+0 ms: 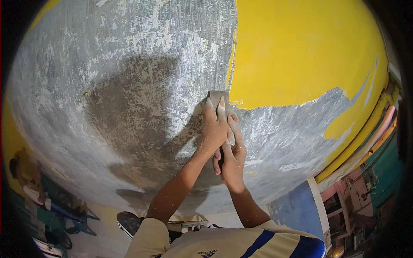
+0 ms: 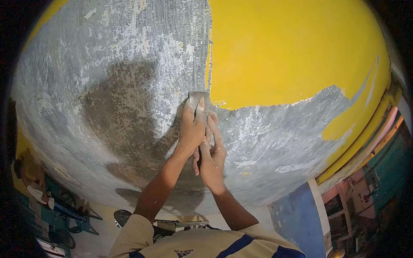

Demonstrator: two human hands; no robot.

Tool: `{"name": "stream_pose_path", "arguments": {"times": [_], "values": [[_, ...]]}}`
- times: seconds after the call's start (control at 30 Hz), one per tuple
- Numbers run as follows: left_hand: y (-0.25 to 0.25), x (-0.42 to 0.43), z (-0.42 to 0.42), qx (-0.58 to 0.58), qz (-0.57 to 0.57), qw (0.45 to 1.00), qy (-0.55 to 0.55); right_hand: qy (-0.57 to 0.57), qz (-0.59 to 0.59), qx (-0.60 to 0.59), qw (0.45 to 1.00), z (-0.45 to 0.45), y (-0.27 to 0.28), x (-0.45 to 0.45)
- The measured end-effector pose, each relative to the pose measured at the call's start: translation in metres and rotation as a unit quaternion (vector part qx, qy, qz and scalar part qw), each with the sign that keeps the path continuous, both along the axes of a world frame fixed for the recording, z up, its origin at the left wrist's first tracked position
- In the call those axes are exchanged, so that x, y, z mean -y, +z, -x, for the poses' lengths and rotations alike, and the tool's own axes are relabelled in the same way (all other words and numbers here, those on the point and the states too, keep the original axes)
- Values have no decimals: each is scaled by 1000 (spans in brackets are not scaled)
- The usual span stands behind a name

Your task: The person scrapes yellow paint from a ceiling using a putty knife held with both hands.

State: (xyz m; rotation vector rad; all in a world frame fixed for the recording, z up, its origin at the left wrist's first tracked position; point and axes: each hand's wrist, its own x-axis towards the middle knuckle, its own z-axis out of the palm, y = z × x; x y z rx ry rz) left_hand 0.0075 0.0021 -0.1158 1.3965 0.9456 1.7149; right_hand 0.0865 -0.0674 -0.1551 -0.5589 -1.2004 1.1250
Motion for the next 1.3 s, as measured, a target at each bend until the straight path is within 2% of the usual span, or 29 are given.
{"name": "stream_pose_path", "arguments": {"times": [0.1,0.2,0.27,0.4,0.6,0.67,0.73,0.83,0.93,1.07,1.17,1.3], "values": [[21,11,1,29,19,999,-40,-10,-2,-6,1000,3,5,1],[17,-5,-2,16,-60,997,34,-49,-39,29,998,5,8,-14],[38,-3,-1,0,-82,996,19,-45,-41,31,998,3,18,-19],[74,-3,-6,8,-55,998,-19,-10,-46,-41,998,6,59,-13],[61,0,-5,10,-60,998,-23,-18,-60,2,998,0,51,-14],[17,-39,-14,-66,-212,959,177,-24,-56,21,998,-1,40,-8],[2,-33,-10,-65,-172,973,138,-28,-44,36,998,0,26,-6],[34,16,3,-13,9,1000,-21,-11,-32,21,999,4,21,-1],[40,-1,1,-10,-30,999,-3,-6,-33,7,999,6,35,-6],[73,8,5,22,-8,998,-64,23,-19,-44,999,10,57,-3],[74,-1,3,-21,-59,998,-9,14,-35,-39,999,10,62,-12],[107,1,2,-5,-76,997,-25,36,-54,-61,996,9,88,-14]]}}
